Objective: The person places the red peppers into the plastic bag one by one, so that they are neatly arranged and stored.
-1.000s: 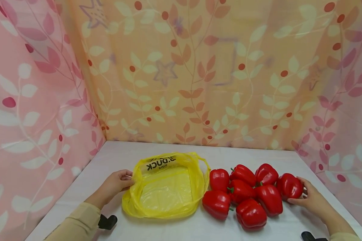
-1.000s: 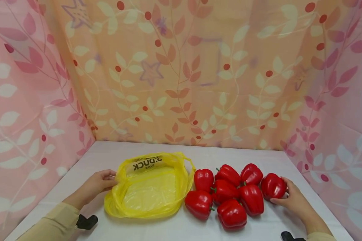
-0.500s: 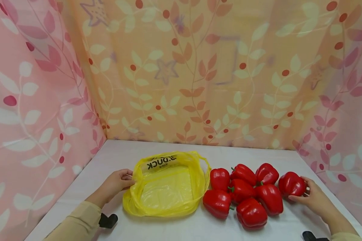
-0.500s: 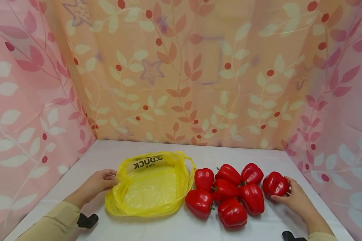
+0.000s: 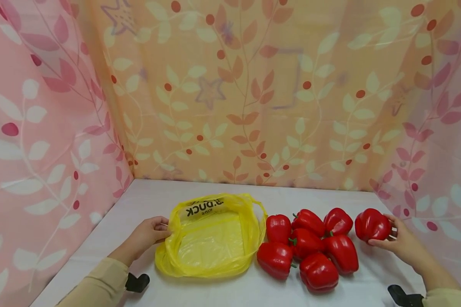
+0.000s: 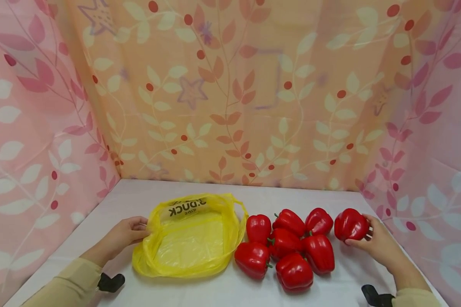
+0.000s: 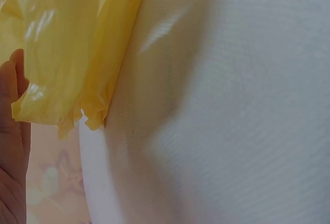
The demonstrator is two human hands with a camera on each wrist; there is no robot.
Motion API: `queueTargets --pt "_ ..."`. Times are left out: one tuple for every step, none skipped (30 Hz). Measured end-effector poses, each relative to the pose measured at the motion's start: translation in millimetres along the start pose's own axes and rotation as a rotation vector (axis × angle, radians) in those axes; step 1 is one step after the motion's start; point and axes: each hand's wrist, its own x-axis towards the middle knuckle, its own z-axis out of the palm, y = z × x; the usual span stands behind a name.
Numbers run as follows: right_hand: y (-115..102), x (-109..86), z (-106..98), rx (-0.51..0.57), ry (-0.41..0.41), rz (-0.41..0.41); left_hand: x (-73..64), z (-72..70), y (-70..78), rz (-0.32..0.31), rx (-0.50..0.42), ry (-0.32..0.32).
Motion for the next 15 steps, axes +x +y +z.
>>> queueTargets --pt "-2 0.4 -1 -0.004 0.002 -0.004 0.2 0.0 -0.2 0.000 0.003 0.000" --pt "-4 0.8 -2 -0.012 0.007 -0.009 0.2 0.1 0.0 0.001 0.001 0.001" --pt "-6 1.1 -4 -0.019 0.008 -0.016 0.5 0.0 -0.4 0.003 0.003 -0.001" --pt "-8 1.5 -5 -0.023 0.011 -0.024 0.4 -0.1 -0.1 0.006 0.002 -0.002" --pt "-11 1.9 -6 -0.030 0.013 -0.035 0.9 -0.3 -0.4 0.011 0.001 -0.006" --pt "-13 2.3 -7 -0.035 0.015 -0.044 1.1 -0.4 -0.8 0.015 -0.003 -0.009" --pt "-16 2.4 -8 -0.041 0.018 -0.054 1.3 -0.5 -1.1 0.020 -0.006 -0.012" --pt "-19 2.5 -9 -0.043 0.019 -0.064 1.4 -0.4 -0.7 0.021 -0.009 -0.011" --pt "-22 2.7 -10 -0.046 0.016 -0.069 1.4 -0.3 -0.7 0.025 -0.011 -0.012" --pt "-25 2.9 -10 -0.050 0.016 -0.074 1.1 -0.2 -0.2 0.026 -0.012 -0.012" --pt "-28 3.4 -11 -0.054 0.014 -0.079 0.9 -0.1 0.2 0.025 -0.013 -0.012" --pt "-32 3.7 -11 -0.057 0.012 -0.081 0.6 -0.1 0.9 0.023 -0.015 -0.009" --pt "-35 4.2 -11 -0.060 0.009 -0.085 0.3 -0.1 1.7 0.020 -0.015 -0.007" --pt "-39 4.9 -12 -0.061 0.004 -0.088 0.1 -0.2 2.4 0.017 -0.015 -0.006" --pt "-42 5.6 -12 -0.064 -0.001 -0.090 -0.2 -0.4 2.7 0.017 -0.015 -0.006"
